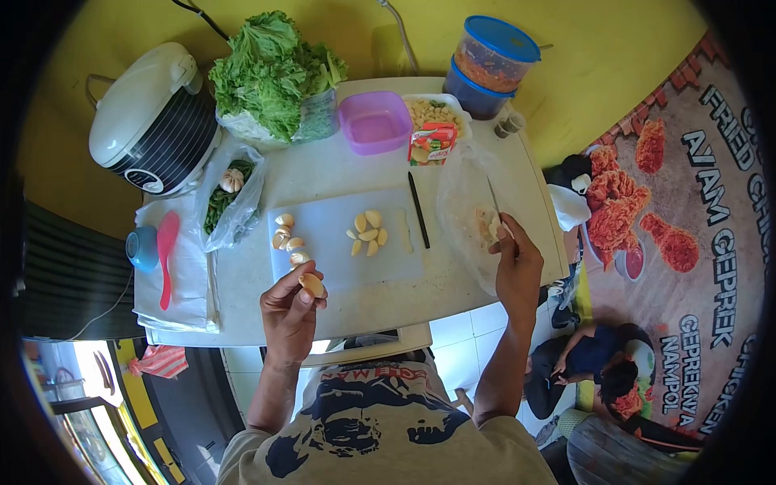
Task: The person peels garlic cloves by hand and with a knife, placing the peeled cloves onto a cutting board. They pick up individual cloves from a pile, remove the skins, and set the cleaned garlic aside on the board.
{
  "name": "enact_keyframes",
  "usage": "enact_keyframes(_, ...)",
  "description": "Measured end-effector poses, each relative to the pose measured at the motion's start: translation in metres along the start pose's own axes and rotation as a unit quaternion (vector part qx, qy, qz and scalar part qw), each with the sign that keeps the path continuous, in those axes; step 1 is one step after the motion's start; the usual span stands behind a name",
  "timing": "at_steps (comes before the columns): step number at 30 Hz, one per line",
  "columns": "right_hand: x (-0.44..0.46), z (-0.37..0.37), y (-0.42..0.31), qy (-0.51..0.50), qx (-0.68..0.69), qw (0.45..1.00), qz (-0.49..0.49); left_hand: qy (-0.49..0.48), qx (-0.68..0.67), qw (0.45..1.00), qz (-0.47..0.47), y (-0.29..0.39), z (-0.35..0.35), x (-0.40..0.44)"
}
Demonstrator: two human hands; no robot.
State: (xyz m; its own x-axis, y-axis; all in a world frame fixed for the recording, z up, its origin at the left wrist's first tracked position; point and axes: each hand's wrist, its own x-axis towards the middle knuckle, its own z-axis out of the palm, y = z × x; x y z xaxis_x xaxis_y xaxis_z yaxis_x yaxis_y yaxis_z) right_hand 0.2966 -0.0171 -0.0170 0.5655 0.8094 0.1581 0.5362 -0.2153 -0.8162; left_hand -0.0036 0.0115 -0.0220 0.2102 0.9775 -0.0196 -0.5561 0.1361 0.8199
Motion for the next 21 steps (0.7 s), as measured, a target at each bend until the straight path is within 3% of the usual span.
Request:
enact_keyframes(2,0.0,-0.001,-0.012,-0.018,-0.039,0.996,0.081,-0.022,0.001,1.0,0.013,0.0,-0.002,0.001)
enact_keyframes(5,0.0,-0.002,-0.027,-0.013,-0.026,0.992,0.123,0.014,-0.015,1.0,-0.013,0.003,0.004,-0.001)
enact_keyframes(6,0.0,-0.001,-0.024,-0.014,-0.025,0.992,0.122,0.015,-0.015,1.0,-0.012,0.003,0.003,-0.001)
enact_keyframes(8,0.0,0.002,-0.013,-0.001,-0.002,1.0,0.014,0.012,-0.013,1.0,-0.009,0.004,0.002,-0.001)
enact_keyframes(15,0.004,0.003,0.0,-0.032,-0.091,0.994,0.04,0.025,0.029,0.999,0.009,0.005,0.0,-0.001)
enact_keyframes(17,0.0,0.005,-0.011,0.003,-0.018,1.0,0.016,0.047,0.056,0.997,0.02,0.004,0.002,-0.001)
enact_keyframes(21,-0.013,0.004,-0.055,-0.035,0.086,0.995,0.043,0.037,0.085,0.995,0.042,0.005,0.0,-0.003)
